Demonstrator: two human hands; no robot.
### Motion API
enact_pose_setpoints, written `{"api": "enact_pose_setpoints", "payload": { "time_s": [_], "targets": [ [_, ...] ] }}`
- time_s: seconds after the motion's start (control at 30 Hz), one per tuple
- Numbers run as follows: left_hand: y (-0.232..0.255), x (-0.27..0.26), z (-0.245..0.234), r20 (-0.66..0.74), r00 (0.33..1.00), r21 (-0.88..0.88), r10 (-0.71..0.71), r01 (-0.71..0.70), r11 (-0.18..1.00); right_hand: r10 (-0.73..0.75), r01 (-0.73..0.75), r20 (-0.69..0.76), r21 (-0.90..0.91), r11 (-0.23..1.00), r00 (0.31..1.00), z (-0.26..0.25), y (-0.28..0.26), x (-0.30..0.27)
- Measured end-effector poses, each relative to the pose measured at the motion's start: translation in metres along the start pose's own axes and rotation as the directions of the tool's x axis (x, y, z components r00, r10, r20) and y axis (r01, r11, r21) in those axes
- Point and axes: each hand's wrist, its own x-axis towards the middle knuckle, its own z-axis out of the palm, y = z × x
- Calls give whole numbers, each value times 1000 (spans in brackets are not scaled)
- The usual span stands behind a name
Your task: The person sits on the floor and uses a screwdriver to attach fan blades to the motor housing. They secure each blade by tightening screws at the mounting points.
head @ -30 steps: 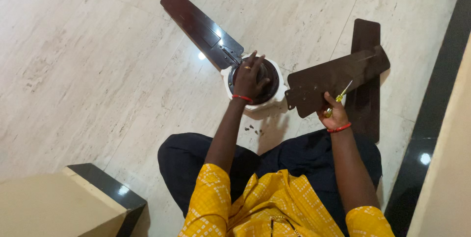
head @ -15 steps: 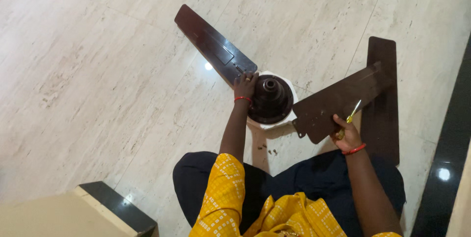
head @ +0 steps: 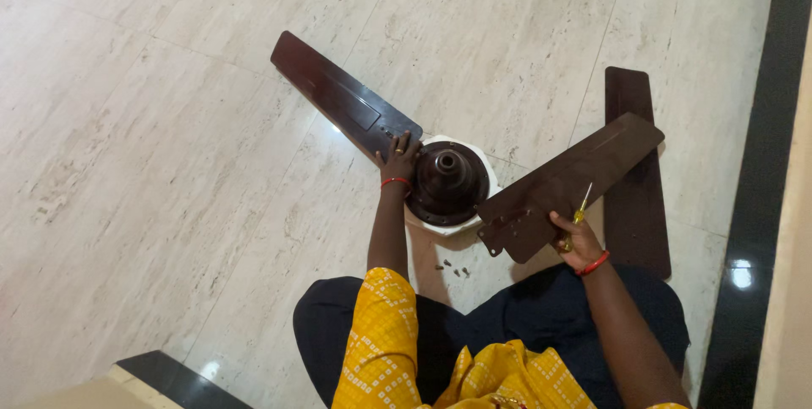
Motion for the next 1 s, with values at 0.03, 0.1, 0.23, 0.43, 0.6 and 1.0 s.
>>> {"api": "enact_pose_setpoints", "payload": {
  "time_s": [0.03,0.1,0.23,0.43,0.6,1.0],
  "targets": [
    [0,-3,-1,-7,1000,-7,-2,2,1000,7,-7,-7,0,1000,1000,-3,2,-1],
    [-1,-8,-4,2,1000,-19,-30,30,999,15,-15,-5,18,1000,1000,-9,4,-2],
    [-5,-19,-10,-21,995,-64,-102,100,993,13,-13,-7,50,999,1000,-10,4,-3],
    [-12,-35,-9,-64,969,-61,-238,234,970,-23,23,-17,45,999,1000,-8,5,-4],
    [-23,-45,5,-107,933,-80,-344,337,938,-52,49,-128,-26,998,990,-5,8,1],
    [-80,-44,67,-103,962,-82,-251,244,966,-44,27,-148,-116,993,988,-2,17,5]
  ]
}}
